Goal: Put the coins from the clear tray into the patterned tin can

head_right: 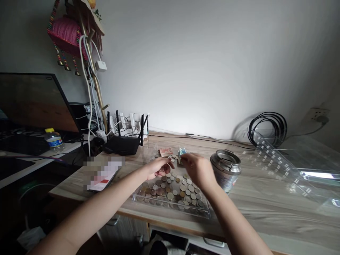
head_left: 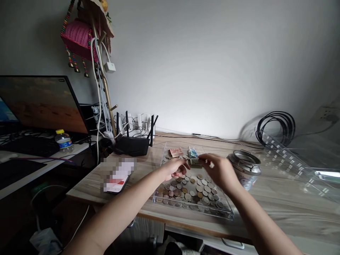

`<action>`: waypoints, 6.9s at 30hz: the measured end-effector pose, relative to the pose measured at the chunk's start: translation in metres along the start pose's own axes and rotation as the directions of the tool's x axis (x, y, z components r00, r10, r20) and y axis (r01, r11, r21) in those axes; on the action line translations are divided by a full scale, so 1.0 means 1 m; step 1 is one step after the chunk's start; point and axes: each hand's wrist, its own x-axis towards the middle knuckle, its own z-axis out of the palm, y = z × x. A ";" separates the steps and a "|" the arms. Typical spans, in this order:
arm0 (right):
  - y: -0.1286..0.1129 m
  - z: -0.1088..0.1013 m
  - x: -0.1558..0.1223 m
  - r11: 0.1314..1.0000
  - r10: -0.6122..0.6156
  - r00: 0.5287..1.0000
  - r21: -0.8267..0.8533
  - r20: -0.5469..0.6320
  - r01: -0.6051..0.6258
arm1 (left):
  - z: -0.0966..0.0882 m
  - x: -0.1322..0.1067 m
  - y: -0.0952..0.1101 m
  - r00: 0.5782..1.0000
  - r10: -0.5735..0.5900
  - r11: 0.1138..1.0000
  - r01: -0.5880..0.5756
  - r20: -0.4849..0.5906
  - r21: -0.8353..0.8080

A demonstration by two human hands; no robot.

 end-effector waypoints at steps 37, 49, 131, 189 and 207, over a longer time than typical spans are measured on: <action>-0.026 -0.005 0.000 0.931 -0.356 0.925 -0.035 0.130 0.363 | -0.006 0.002 0.006 0.980 -0.198 0.931 0.183 -0.016 -0.315; -0.039 0.040 -0.004 0.819 -0.419 0.865 -0.296 0.275 0.491 | 0.001 -0.003 0.008 0.974 -0.180 0.899 0.219 0.134 -0.380; -0.001 -0.013 0.004 0.995 0.074 0.986 -0.060 -0.151 -0.084 | 0.003 0.004 -0.005 0.987 0.104 0.983 -0.083 -0.124 0.165; 0.058 -0.071 -0.004 0.797 0.506 0.799 -0.179 -0.325 -0.577 | 0.002 0.001 0.000 0.976 0.195 0.974 -0.180 -0.100 0.136; 0.082 -0.081 -0.001 0.807 0.589 0.808 -0.033 -0.015 -0.589 | 0.000 0.002 0.000 0.967 0.208 0.963 -0.176 -0.150 0.203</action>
